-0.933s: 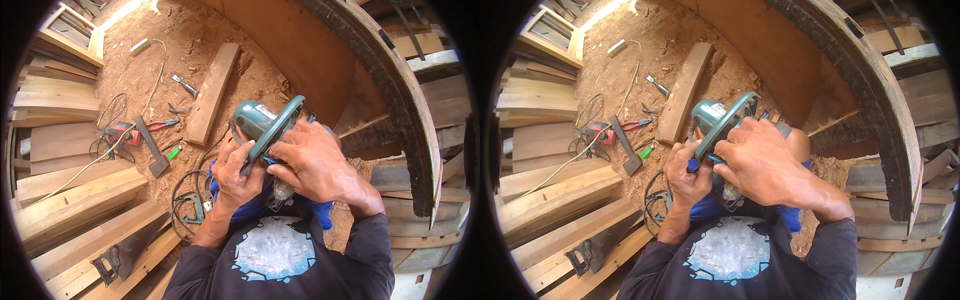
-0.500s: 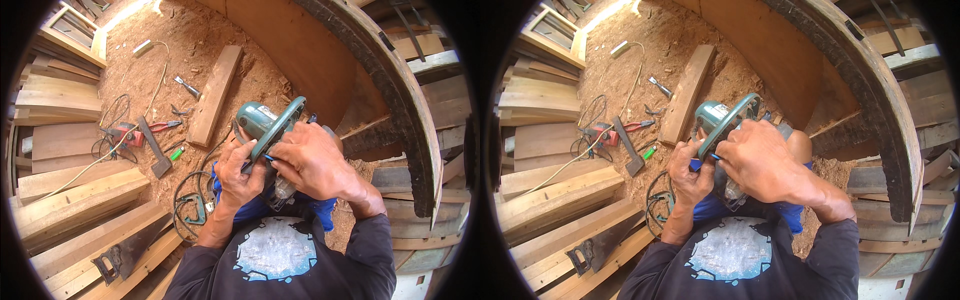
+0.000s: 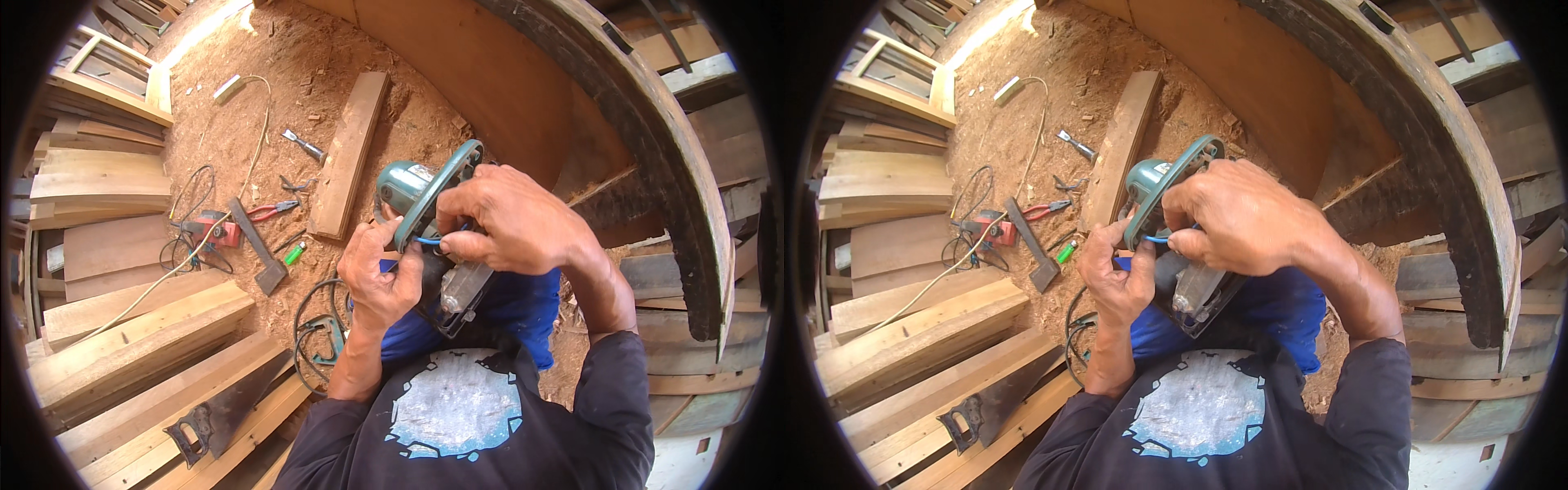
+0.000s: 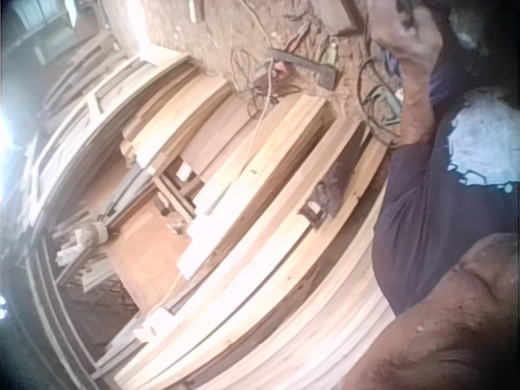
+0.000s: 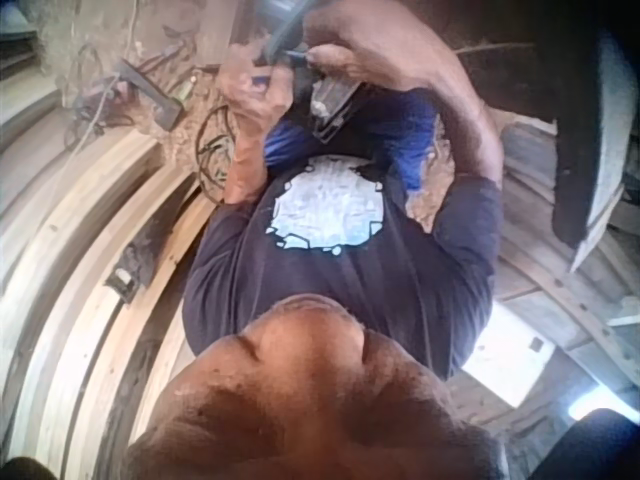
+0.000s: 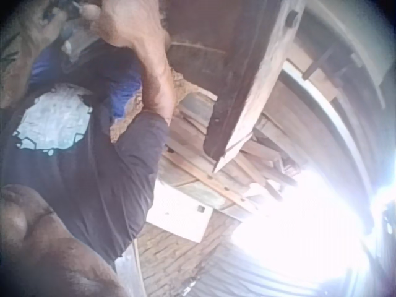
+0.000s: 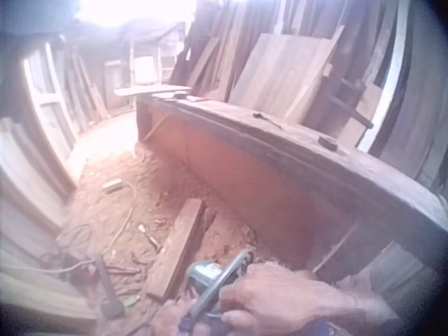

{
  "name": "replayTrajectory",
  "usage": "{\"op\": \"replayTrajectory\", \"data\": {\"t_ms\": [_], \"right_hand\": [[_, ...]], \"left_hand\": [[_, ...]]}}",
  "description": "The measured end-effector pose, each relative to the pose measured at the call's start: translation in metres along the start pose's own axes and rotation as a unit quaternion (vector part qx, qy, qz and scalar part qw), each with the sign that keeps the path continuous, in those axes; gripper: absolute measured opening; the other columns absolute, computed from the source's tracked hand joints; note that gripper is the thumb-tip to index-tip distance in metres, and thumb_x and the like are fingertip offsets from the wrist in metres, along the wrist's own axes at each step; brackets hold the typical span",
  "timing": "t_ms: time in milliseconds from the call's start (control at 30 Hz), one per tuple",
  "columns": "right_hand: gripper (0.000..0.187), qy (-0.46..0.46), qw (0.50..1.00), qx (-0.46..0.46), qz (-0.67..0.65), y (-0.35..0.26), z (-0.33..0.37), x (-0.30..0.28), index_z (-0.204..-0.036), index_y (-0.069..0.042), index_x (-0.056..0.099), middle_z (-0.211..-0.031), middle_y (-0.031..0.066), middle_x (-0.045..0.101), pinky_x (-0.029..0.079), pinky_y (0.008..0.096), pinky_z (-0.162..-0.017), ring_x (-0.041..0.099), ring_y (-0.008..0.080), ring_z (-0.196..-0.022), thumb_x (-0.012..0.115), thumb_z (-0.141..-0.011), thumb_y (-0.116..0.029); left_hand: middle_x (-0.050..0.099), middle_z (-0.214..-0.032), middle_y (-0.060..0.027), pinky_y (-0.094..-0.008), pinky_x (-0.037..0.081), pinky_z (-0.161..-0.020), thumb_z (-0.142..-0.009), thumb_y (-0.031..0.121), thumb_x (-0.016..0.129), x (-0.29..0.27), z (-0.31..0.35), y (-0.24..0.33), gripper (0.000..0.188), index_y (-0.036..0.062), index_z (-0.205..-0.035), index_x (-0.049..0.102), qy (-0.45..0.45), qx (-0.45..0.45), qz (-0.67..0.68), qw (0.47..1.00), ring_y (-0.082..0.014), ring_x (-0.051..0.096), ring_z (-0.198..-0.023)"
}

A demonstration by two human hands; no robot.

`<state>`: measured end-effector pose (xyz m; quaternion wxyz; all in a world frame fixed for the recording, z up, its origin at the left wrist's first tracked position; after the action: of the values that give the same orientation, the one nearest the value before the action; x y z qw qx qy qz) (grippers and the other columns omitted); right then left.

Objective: The person disassembles a hand-held circular power saw by hand, removing internal wires and components from the green motor housing while sitting in a woodworking area.

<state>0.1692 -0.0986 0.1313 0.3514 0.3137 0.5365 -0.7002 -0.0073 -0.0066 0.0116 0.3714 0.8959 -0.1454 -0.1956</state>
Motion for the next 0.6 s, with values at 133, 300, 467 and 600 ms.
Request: {"op": "replayTrajectory", "data": {"t_ms": [133, 300, 467, 600], "right_hand": [[0.024, 0.059, 0.996, -0.069, -0.025, 0.002, -0.004, -0.006, -0.097, -0.001, 0.077, -0.089, 0.0202, 0.074, 0.054, 0.0522, -0.085, 0.072, 0.0411, -0.098, 0.077, -0.086, -0.023], [0.018, 0.126, 0.988, -0.091, 0.017, 0.008, -0.013, -0.006, -0.095, -0.003, 0.077, -0.080, 0.0198, 0.074, 0.055, 0.0530, -0.080, 0.074, 0.0442, -0.089, 0.080, -0.085, -0.018], [0.018, 0.184, 0.974, -0.122, 0.054, 0.005, -0.010, 0.001, -0.090, -0.002, 0.076, -0.078, 0.0231, 0.074, 0.057, 0.0545, -0.075, 0.075, 0.0462, -0.085, 0.084, -0.083, -0.015], [0.019, 0.218, 0.970, -0.079, 0.078, 0.001, -0.007, 0.003, -0.083, -0.004, 0.071, -0.075, 0.0166, 0.071, 0.053, 0.0529, -0.074, 0.070, 0.0434, -0.081, 0.087, -0.080, -0.014]], "left_hand": [[0.065, -0.086, -0.0146, -0.0423, 0.051, -0.065, -0.088, 0.005, 0.079, 0.003, -0.002, -0.008, 0.028, 0.0009, -0.115, 0.074, -0.008, -0.069, 0.034, 0.997, -0.0318, 0.065, -0.071], [0.066, -0.087, -0.0157, -0.0428, 0.052, -0.069, -0.088, 0.005, 0.078, 0.002, -0.007, -0.007, 0.026, -0.0009, -0.114, 0.074, -0.022, -0.083, 0.031, 0.996, -0.0343, 0.067, -0.075], [0.067, -0.089, -0.0169, -0.0441, 0.053, -0.071, -0.088, 0.004, 0.078, -0.002, -0.006, -0.001, 0.030, -0.0019, -0.117, 0.074, -0.038, -0.074, -0.008, 0.997, -0.0362, 0.070, -0.079], [0.067, -0.090, -0.0170, -0.0446, 0.053, -0.072, -0.088, 0.003, 0.078, -0.002, -0.004, 0.002, 0.033, -0.0017, -0.120, 0.074, -0.037, -0.062, -0.023, 0.997, -0.0363, 0.069, -0.079]]}}
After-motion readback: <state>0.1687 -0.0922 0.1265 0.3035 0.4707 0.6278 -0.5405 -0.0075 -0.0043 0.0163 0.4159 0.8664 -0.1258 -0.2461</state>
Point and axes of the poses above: each hand's wrist, its own z-axis away from the middle knuckle, its own x-axis out of the palm, y = z × x, the point moved 3 cm from there along -z, towards the middle knuckle
